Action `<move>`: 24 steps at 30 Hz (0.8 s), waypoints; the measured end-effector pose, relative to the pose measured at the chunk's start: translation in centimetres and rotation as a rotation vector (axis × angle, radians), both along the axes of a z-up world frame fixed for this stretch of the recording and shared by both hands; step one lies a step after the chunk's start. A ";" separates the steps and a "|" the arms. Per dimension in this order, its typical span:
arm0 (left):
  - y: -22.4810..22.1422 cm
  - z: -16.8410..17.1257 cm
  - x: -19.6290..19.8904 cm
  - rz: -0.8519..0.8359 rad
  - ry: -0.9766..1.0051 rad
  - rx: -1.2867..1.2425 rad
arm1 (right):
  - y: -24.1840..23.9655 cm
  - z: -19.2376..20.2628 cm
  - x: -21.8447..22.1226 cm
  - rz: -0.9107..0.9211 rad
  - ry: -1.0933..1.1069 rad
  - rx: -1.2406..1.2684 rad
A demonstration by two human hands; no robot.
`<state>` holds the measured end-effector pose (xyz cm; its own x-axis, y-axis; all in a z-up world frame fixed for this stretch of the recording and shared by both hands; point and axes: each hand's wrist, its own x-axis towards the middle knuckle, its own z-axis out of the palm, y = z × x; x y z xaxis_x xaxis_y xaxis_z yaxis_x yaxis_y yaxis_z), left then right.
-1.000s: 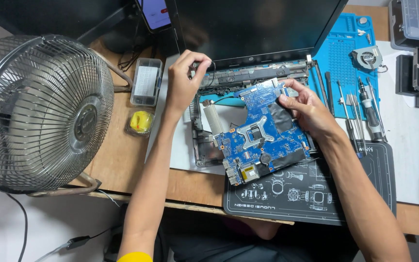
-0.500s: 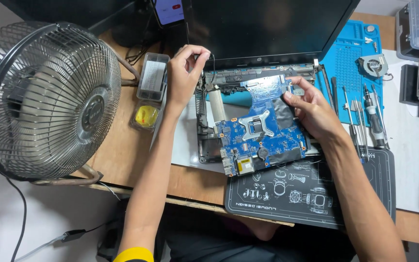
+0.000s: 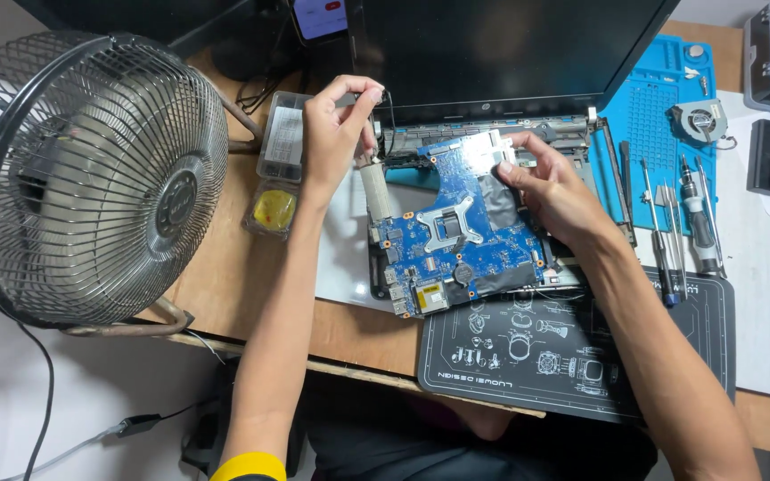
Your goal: Detaching a motherboard from a laptop chassis by disconnecting internal cables and lifting the board out.
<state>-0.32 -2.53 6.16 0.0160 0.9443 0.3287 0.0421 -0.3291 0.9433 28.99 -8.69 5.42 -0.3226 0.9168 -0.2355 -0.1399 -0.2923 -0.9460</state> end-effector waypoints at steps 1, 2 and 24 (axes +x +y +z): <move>0.0 0.0 -0.1 -0.013 -0.003 0.039 | 0.0 -0.1 -0.2 0.009 0.003 0.003; 0.0 0.1 -0.1 -0.026 -0.005 0.077 | 0.0 -0.2 -0.3 0.018 0.005 0.006; -0.2 0.6 -3.2 -0.183 0.655 0.016 | -0.1 -2.5 -0.1 -0.093 -0.091 0.014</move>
